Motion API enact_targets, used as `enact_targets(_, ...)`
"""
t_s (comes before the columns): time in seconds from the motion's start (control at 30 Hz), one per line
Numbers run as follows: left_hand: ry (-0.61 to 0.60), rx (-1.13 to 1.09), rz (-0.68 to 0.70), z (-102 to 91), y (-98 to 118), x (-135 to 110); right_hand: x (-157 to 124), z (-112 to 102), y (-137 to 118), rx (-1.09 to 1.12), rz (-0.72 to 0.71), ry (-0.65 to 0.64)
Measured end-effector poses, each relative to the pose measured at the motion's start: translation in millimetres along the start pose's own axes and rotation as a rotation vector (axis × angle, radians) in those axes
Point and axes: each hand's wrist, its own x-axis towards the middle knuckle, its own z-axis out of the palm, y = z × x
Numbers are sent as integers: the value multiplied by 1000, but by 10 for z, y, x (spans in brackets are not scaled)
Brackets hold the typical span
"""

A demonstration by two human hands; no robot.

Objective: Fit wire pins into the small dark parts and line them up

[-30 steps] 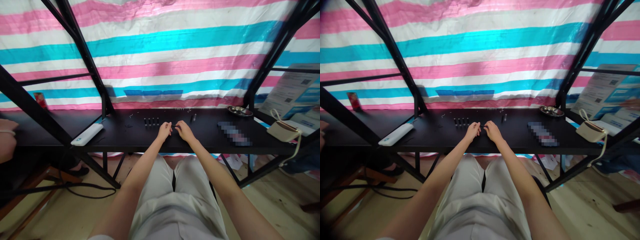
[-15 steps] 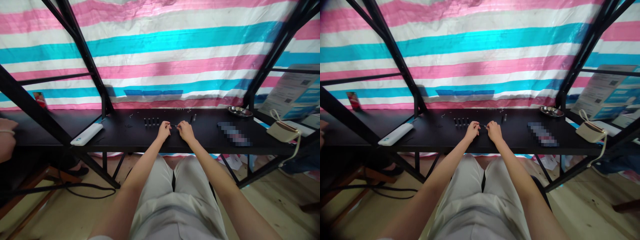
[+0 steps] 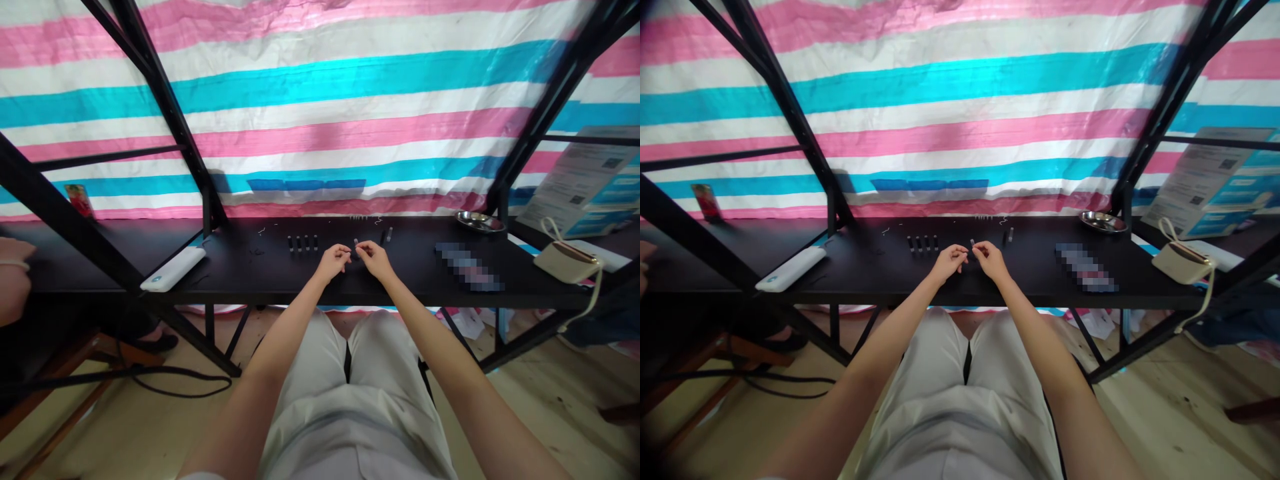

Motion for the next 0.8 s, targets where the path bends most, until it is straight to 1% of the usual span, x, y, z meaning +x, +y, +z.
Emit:
enact_targets(0.1,-5,15,2,-3,24,-9,12,7,29,73,72,-68)
enact_targets(0.23,-6,20,3,-6,35,-15,17,18,42,132,111,-97)
enact_targets(0.43,-3,41,18,-5,4,-5,23,38,104,180,126,-154)
enact_targets(0.63,-13,-31,-13,-8,-11,16,16,53,115,220,148,-183)
enact_targets(0.8,6,-29,-10,-17,-20,11,24,54,117,220,142,-227)
